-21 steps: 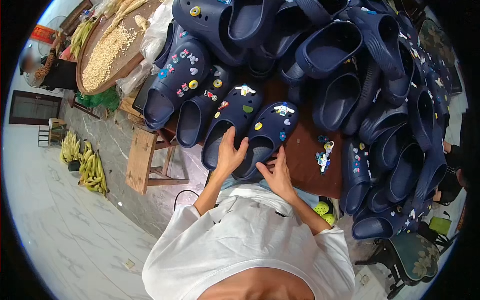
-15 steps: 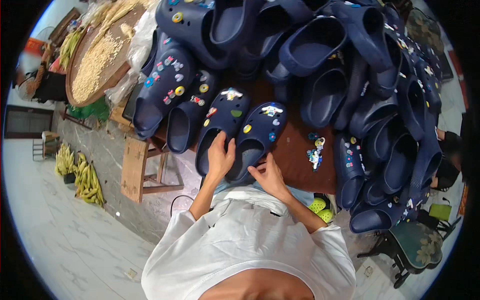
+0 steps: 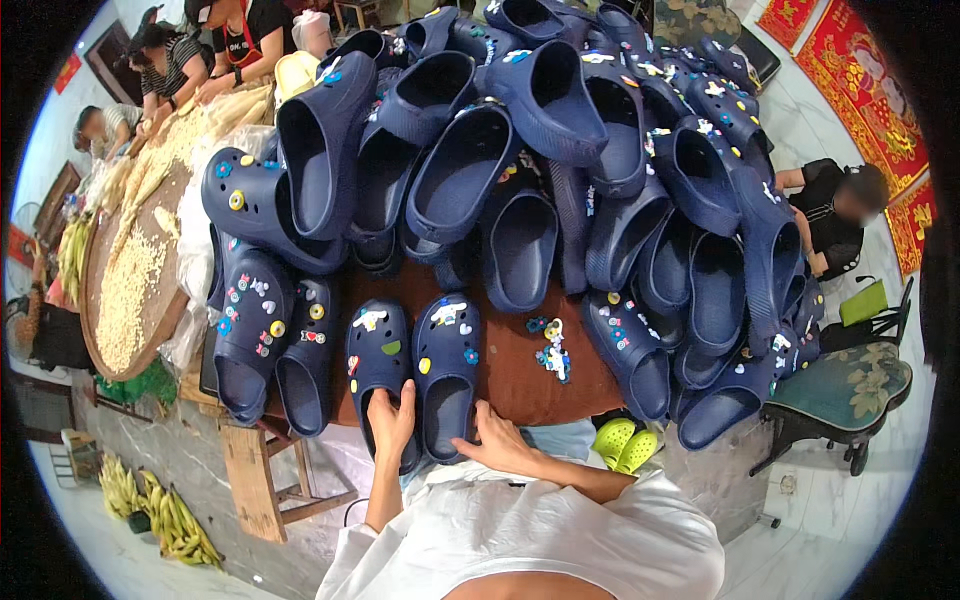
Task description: Manually attaching decorative charms and labels to rubber clogs.
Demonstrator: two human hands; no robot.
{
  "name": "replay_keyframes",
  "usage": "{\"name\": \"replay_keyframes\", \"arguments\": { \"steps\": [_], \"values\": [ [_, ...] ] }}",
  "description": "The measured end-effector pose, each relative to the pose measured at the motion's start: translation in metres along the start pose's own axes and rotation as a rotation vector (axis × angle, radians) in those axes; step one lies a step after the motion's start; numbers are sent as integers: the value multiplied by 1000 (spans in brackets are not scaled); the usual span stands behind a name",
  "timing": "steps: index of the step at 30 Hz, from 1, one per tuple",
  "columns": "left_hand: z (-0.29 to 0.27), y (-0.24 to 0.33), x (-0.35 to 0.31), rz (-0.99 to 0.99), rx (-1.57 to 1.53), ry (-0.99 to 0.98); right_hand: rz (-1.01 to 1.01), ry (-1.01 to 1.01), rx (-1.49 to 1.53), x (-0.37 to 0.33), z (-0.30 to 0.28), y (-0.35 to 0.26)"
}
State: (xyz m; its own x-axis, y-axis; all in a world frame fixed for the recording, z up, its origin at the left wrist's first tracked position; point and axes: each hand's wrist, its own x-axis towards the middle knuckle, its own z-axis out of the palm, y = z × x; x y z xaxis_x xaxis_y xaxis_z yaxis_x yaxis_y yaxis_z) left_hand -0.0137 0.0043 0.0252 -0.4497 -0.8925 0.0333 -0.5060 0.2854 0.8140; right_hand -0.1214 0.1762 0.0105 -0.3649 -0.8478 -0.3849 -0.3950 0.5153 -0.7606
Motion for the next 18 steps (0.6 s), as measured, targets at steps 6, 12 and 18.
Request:
{"name": "replay_keyframes", "arguments": {
  "steps": [6,12,18],
  "values": [
    [4,-9,-5,47,-174,19,28,145,197,-18,-4,12],
    [10,-8,-9,40,-267,95,-91,232,109,-44,-61,37],
    [16,-11,-9,16,-259,68,-192,-31,338,-87,-161,48]
  ]
}}
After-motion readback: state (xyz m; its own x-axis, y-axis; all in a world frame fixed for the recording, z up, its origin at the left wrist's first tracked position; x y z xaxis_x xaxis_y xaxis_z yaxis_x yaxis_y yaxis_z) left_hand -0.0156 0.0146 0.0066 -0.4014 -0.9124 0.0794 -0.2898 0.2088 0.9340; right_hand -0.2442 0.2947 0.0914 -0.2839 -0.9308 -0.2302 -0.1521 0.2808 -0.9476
